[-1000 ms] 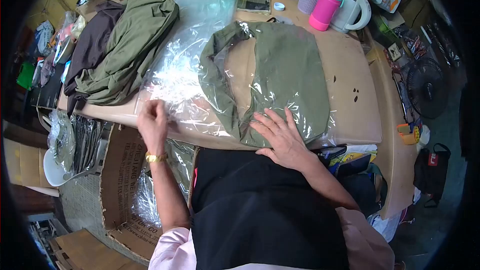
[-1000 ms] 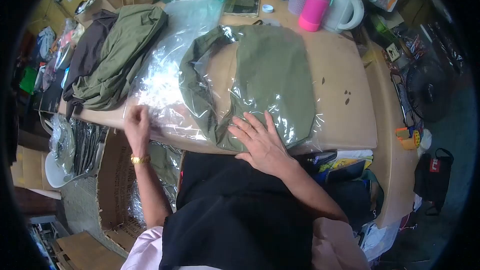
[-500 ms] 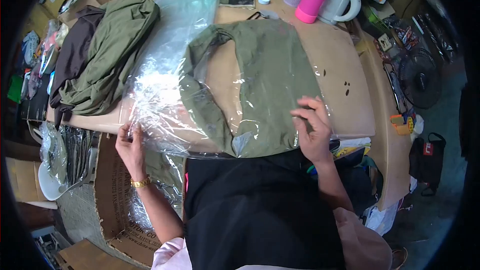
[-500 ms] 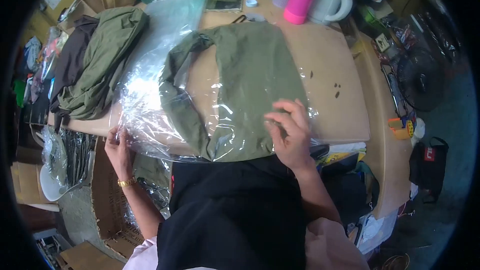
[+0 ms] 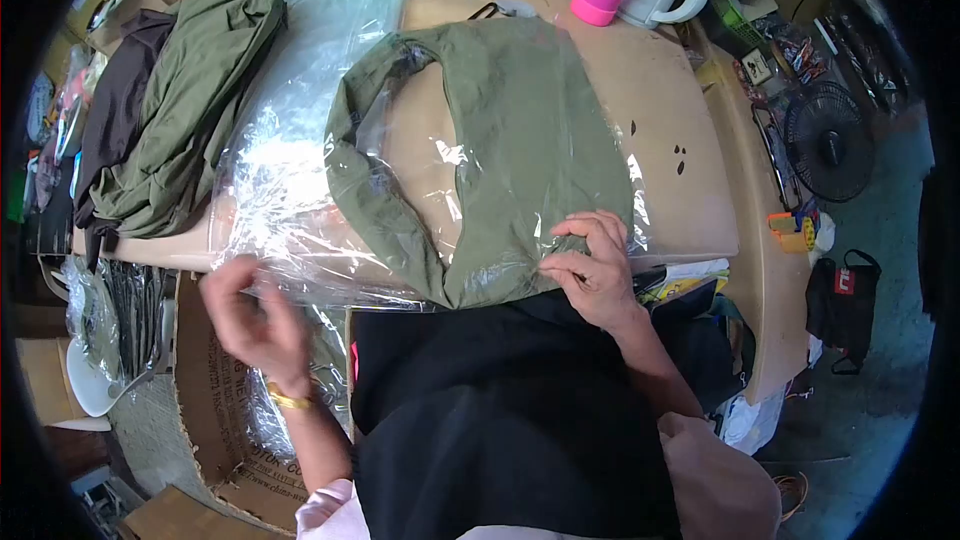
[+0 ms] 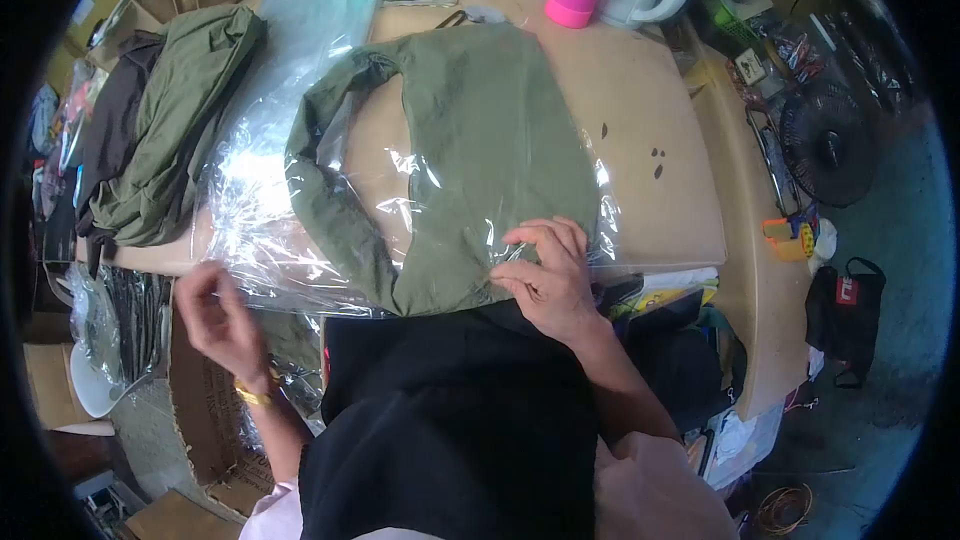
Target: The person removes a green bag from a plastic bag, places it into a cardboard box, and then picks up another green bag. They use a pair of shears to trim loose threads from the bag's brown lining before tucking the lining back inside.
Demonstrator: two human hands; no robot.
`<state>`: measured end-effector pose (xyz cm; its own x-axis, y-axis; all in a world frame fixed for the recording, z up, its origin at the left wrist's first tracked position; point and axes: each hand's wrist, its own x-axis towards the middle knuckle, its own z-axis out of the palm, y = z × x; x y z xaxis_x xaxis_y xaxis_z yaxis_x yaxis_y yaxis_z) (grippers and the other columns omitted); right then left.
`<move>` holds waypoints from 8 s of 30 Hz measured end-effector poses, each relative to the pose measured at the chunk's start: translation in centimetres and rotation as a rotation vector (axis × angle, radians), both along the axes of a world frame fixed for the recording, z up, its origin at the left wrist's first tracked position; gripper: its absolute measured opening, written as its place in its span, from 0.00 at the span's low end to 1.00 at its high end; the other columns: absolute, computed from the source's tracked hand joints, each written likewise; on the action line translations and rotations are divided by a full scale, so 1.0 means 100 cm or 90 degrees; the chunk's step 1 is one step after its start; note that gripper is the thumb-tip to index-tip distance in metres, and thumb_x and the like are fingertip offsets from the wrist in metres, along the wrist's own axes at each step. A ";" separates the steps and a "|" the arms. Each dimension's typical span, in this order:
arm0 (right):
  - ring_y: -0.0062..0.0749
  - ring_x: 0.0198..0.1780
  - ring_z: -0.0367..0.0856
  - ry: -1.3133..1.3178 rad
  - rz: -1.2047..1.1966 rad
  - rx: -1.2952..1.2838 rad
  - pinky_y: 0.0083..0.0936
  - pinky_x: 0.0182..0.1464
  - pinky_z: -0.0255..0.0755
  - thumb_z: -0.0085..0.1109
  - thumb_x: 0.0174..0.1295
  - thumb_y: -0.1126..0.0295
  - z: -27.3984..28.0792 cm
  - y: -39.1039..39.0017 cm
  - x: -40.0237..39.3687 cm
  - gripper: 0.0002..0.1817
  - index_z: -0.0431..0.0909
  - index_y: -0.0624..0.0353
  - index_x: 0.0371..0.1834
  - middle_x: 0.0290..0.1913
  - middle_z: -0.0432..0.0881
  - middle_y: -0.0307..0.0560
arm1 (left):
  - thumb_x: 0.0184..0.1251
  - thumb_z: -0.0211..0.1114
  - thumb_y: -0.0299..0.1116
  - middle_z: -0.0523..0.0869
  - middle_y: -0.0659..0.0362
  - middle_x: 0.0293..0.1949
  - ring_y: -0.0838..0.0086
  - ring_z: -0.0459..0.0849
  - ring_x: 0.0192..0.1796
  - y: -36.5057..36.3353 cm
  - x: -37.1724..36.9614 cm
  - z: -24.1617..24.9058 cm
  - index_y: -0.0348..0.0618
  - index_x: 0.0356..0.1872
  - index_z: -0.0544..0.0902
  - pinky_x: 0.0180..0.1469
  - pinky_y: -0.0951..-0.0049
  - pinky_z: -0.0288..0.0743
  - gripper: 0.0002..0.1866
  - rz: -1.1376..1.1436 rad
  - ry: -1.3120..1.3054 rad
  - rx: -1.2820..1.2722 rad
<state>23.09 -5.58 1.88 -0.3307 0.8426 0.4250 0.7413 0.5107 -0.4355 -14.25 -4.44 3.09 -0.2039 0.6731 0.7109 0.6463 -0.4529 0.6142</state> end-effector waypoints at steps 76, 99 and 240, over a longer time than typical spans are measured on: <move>0.22 0.50 0.76 0.162 0.206 -0.288 0.18 0.55 0.67 0.58 0.58 0.84 0.194 0.101 -0.034 0.14 0.79 0.66 0.48 0.51 0.78 0.44 | 0.71 0.41 0.74 0.87 0.56 0.48 0.75 0.84 0.46 -0.046 -0.104 -0.050 0.41 0.62 0.74 0.49 0.71 0.78 0.43 -0.352 -0.723 -0.439; 0.24 0.45 0.82 0.145 0.609 -0.390 0.23 0.51 0.76 0.57 0.64 0.85 0.004 0.059 -0.454 0.10 0.85 0.64 0.44 0.41 0.84 0.42 | 0.63 0.73 0.34 0.87 0.56 0.47 0.75 0.85 0.47 -0.381 -0.285 -0.181 0.41 0.56 0.79 0.47 0.72 0.83 0.22 0.334 -0.884 -0.077; 0.60 0.56 0.80 -0.042 -0.129 -0.188 0.50 0.58 0.72 0.47 0.74 0.51 0.050 0.186 -0.023 0.23 0.79 0.58 0.56 0.53 0.83 0.62 | 0.52 0.80 0.37 0.81 0.55 0.38 0.63 0.84 0.37 -0.025 0.139 0.028 0.38 0.51 0.79 0.44 0.68 0.78 0.27 -0.325 0.053 -0.257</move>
